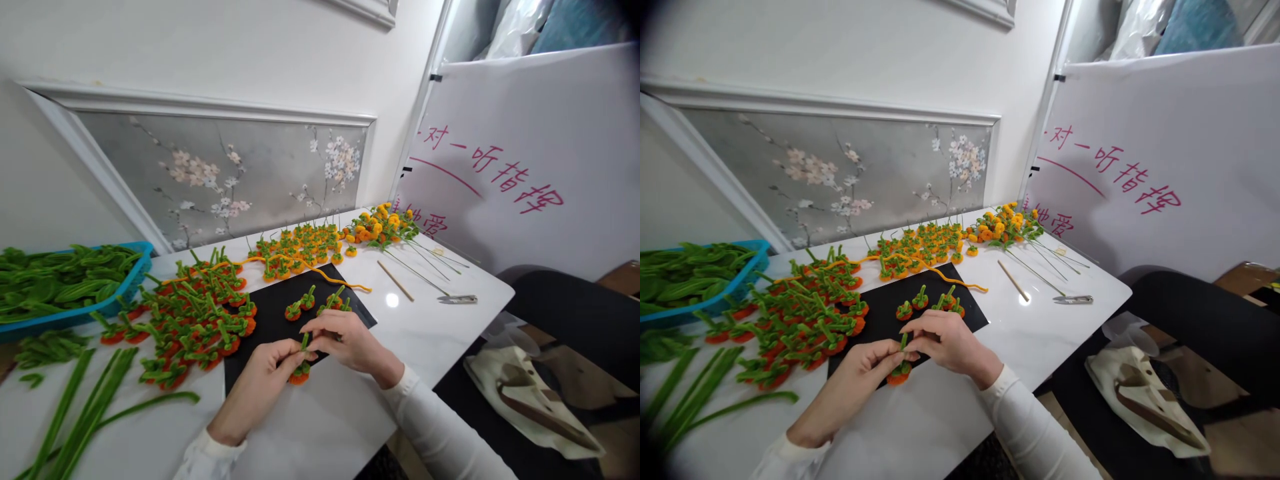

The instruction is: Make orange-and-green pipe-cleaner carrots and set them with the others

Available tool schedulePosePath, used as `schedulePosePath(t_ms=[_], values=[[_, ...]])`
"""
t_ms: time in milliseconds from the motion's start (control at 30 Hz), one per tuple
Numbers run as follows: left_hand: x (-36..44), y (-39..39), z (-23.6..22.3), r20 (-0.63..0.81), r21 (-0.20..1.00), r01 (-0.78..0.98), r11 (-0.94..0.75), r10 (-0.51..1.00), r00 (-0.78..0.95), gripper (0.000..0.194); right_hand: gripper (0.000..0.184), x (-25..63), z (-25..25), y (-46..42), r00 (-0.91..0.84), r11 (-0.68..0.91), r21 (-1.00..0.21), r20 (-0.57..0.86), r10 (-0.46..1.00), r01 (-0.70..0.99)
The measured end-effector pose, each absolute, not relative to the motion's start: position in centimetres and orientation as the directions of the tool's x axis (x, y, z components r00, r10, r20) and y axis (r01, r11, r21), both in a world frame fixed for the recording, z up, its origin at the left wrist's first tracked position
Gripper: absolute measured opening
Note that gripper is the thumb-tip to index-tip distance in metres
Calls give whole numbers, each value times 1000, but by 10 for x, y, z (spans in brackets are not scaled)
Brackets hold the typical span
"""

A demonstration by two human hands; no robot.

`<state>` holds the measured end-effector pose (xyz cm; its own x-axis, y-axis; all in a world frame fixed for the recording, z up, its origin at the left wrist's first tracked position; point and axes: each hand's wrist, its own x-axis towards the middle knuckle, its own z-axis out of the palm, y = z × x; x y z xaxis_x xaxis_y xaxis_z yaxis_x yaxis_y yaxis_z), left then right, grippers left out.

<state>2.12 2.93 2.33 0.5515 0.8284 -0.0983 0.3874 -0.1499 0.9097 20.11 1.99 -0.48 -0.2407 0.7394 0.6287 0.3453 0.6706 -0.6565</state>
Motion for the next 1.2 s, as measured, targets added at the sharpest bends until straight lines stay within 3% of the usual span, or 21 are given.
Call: schedulePosePath(t_ms=[167, 333, 567, 1000, 1200], values=[[21, 28, 25, -110, 896, 405, -179, 797, 594, 30, 14, 203, -1, 20, -257, 613, -722, 556, 790, 321], [24, 28, 26, -130, 901, 401, -163, 782, 610, 29, 23, 201, -1, 20, -242, 637, -715, 590, 771, 286], [28, 27, 23, -149, 942, 336, -16, 876, 459, 22, 22, 198, -2, 20, -226, 658, -690, 619, 752, 302], [19, 30, 23, -47, 853, 475, -215, 875, 481, 29, 14, 204, -10, 23, -268, 705, -597, 659, 703, 382], [20, 29, 23, -79, 845, 492, -208, 862, 500, 33, 15, 204, -10, 22, -250, 681, -615, 641, 726, 398]])
